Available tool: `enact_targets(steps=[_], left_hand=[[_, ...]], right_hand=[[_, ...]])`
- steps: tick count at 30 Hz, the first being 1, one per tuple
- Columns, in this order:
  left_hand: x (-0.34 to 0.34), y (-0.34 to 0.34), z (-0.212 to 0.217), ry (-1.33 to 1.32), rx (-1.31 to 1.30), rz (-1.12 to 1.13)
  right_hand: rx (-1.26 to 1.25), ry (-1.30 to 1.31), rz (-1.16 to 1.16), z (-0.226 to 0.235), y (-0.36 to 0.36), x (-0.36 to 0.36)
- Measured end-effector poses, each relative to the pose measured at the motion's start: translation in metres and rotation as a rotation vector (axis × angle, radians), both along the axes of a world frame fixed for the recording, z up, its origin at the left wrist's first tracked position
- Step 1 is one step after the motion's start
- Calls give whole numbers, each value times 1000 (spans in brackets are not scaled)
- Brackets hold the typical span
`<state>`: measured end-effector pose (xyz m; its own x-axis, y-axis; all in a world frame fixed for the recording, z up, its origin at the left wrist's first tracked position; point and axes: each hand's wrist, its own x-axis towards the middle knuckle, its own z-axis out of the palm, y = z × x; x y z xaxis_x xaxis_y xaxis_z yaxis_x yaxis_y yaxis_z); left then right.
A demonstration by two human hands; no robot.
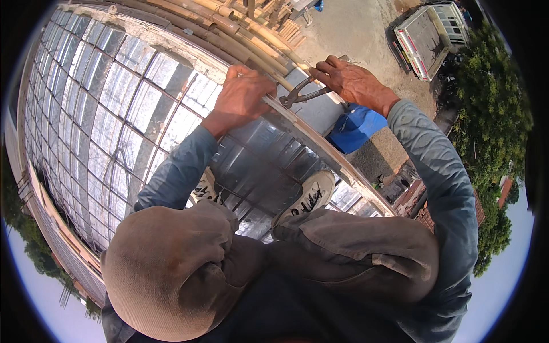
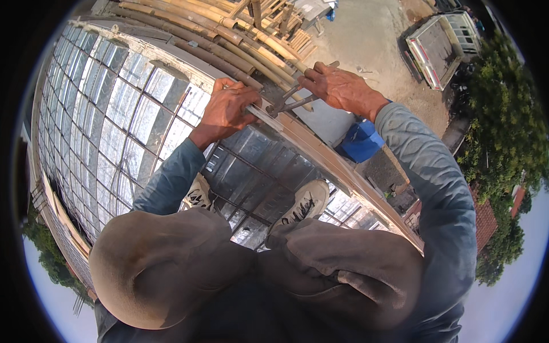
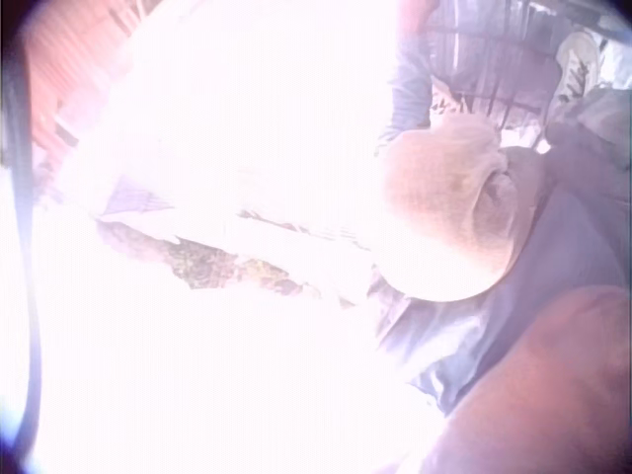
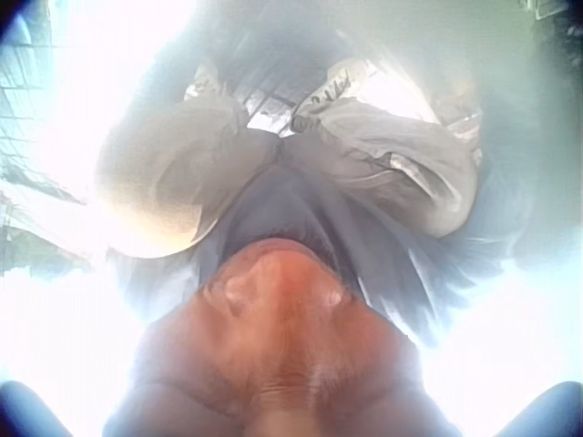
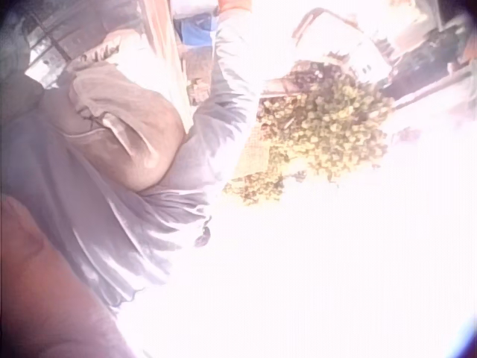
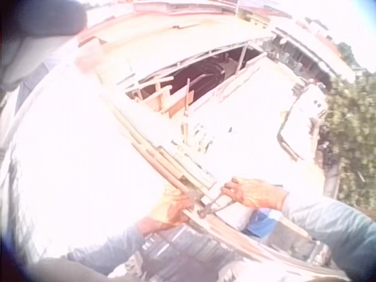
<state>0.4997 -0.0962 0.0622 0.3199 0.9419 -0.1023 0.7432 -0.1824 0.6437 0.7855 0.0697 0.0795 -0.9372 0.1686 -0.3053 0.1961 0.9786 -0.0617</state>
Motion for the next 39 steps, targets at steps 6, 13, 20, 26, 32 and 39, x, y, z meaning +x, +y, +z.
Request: enact_targets(steps=[6,13,20,26,32,39], left_hand=[[0,15,3,19,-89,-100],[1,17,4,16,-53,-77],[4,15,-5,9,-68,-56],[2,14,-7,38,-66,-70],[6,15,0,69,-93,-58],[3,12,-6,27,-54,-35]], right_hand=[[-20,-59,-4,-13,-3,20],[-13,40,-23,-16,4,9],[-33,74,-13,-7,6,2],[56,105,49,-4,11,-5],[19,52,-3,1,20,-16],[13,-15,49,-10,32,-20]])
